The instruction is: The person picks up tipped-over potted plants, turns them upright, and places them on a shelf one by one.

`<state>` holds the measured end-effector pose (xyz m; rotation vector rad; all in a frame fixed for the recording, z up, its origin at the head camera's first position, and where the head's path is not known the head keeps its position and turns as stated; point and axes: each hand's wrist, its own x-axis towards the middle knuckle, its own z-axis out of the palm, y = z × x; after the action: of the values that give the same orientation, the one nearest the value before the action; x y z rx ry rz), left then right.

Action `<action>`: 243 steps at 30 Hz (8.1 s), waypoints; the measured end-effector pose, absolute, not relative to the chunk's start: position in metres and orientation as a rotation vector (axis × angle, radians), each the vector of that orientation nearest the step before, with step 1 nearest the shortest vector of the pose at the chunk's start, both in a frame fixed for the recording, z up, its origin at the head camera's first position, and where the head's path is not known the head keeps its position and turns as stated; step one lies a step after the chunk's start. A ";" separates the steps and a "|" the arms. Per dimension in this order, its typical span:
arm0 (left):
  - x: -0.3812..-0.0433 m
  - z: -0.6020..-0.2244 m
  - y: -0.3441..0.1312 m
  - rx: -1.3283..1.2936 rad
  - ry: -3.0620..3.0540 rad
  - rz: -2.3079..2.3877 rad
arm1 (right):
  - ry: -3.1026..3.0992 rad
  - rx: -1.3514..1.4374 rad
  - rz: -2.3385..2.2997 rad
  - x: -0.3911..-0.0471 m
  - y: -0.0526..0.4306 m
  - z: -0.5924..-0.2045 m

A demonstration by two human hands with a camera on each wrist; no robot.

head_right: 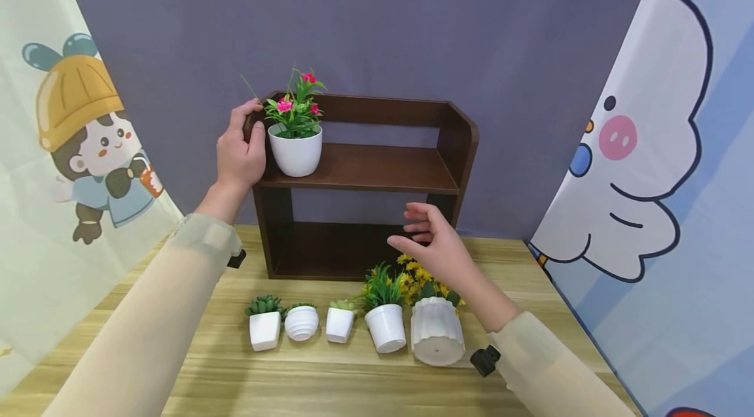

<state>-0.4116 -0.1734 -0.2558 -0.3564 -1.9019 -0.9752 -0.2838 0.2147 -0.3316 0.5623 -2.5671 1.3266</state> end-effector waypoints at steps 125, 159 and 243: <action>-0.413 -0.256 -0.172 -0.344 -1.893 -0.933 | -2.981 -0.059 1.250 -0.197 0.265 -0.448; -0.412 -0.255 -0.172 -0.339 -1.896 -0.925 | -2.959 -0.107 1.552 -0.181 0.279 -0.455; -0.411 -0.255 -0.171 -0.338 -1.883 -0.940 | -2.834 -0.082 1.414 -0.217 0.273 -0.456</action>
<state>-0.4113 -0.1709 -0.2552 -0.3381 -1.8834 -0.9401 -0.2168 0.2728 -0.4560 -0.0821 -2.8336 1.4137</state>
